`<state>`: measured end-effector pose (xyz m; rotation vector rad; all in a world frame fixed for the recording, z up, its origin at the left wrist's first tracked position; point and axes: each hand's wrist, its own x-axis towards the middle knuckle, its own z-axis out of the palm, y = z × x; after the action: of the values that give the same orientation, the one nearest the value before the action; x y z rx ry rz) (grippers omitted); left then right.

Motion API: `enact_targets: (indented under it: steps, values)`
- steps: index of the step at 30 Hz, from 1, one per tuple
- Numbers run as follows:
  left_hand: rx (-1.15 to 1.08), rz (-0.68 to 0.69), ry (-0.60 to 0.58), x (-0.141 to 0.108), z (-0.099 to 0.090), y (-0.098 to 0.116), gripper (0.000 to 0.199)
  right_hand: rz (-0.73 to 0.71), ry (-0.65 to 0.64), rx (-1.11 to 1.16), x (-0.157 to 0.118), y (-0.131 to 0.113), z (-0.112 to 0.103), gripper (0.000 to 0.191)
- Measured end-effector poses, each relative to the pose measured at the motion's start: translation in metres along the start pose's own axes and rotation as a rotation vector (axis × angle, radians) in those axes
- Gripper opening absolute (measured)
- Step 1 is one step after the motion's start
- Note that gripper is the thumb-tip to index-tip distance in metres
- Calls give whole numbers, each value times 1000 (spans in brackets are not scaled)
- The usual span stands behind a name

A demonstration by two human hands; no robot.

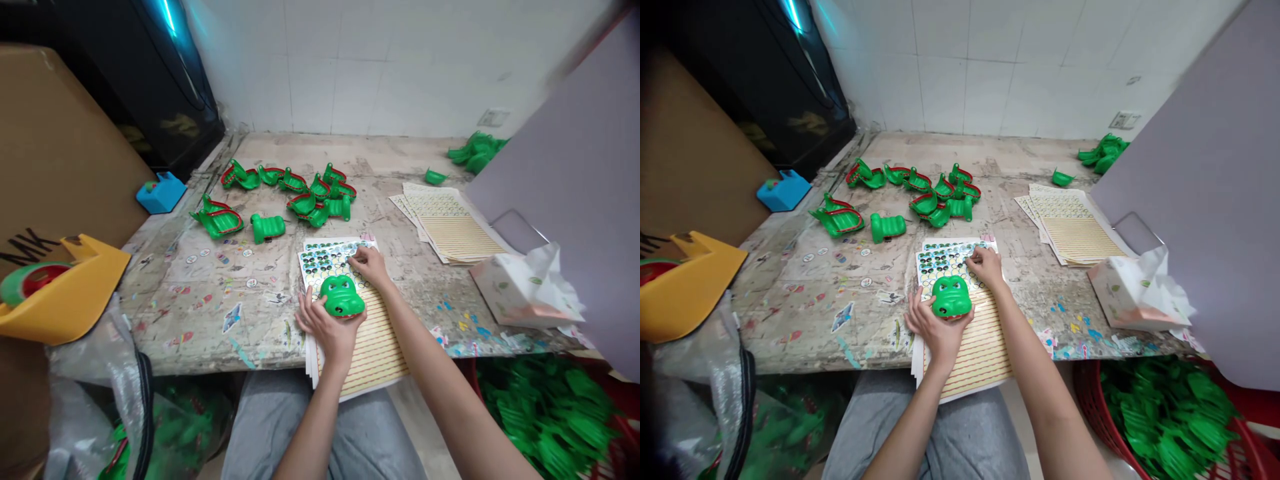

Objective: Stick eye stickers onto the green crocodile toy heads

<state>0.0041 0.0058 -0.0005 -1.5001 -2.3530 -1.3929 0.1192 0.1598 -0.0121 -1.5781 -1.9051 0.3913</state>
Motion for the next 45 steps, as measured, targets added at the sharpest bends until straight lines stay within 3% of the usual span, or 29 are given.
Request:
enact_targets:
  steps: [9,19,26,31,34,39,41,43,45]
  values:
    - [4,3,8,1,-1,1,71,-88,-26,-92,-2,-5,0,21]
    - [10,2,9,0,-2,1,71,-4,69,155,-3,1,-2,15]
    - [7,-6,7,0,-2,1,71,-60,45,9,-4,-2,0,9]
    - [4,-4,10,0,-1,0,70,-85,-25,-13,-3,-3,2,18]
    - [5,2,9,1,-1,0,70,10,-38,164,0,-2,1,32]
    - [-11,-2,0,2,-3,1,72,138,4,685,-8,-9,-29,47]
    - [-15,-2,-12,2,-3,1,72,111,-36,723,-27,-20,-48,42]
    - [-18,4,-12,1,-3,0,70,68,-163,668,-53,-33,-64,36]
    - [-21,13,-1,1,-2,-1,67,23,-193,593,-78,-45,-74,31]
